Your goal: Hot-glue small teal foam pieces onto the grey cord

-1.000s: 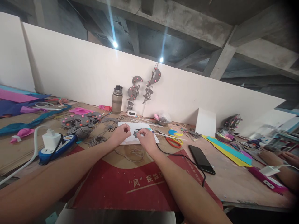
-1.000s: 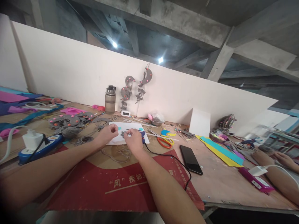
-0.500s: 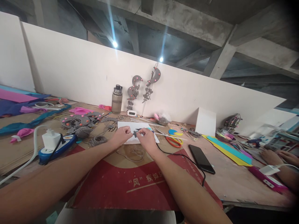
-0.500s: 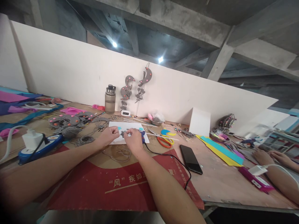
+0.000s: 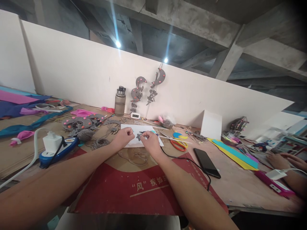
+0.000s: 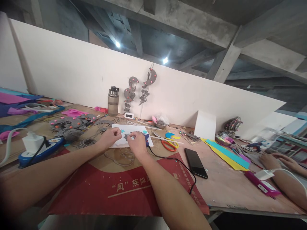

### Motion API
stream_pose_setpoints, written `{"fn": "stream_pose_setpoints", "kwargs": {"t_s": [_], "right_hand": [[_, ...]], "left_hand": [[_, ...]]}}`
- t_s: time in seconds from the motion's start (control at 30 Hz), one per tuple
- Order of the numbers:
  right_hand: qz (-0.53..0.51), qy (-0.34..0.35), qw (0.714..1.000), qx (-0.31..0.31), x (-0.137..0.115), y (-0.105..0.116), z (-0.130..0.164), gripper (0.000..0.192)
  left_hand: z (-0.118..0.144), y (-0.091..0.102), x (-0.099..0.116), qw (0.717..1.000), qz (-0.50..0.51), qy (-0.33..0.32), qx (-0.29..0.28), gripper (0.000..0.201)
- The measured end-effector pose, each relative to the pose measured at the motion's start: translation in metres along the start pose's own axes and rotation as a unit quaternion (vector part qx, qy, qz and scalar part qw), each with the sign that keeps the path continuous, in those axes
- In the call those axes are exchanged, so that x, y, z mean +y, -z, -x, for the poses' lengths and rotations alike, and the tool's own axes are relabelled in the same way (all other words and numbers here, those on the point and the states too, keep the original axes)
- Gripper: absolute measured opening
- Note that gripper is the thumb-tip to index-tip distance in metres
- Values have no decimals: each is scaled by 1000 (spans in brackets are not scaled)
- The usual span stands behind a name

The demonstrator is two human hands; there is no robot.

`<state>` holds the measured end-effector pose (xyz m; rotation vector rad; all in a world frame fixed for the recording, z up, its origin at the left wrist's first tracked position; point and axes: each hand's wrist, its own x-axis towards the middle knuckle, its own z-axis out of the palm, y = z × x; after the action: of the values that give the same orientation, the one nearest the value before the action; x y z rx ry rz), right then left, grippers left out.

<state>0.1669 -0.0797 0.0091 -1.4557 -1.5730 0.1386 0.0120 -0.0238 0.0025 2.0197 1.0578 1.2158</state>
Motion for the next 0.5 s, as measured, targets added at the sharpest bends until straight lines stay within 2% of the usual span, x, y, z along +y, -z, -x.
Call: {"fn": "stream_pose_setpoints", "kwargs": {"t_s": [0.5], "right_hand": [[-6, -9, 1000, -1, -3, 1, 1, 11]], "left_hand": [[3, -2, 2, 999, 19, 2, -29, 24]]}}
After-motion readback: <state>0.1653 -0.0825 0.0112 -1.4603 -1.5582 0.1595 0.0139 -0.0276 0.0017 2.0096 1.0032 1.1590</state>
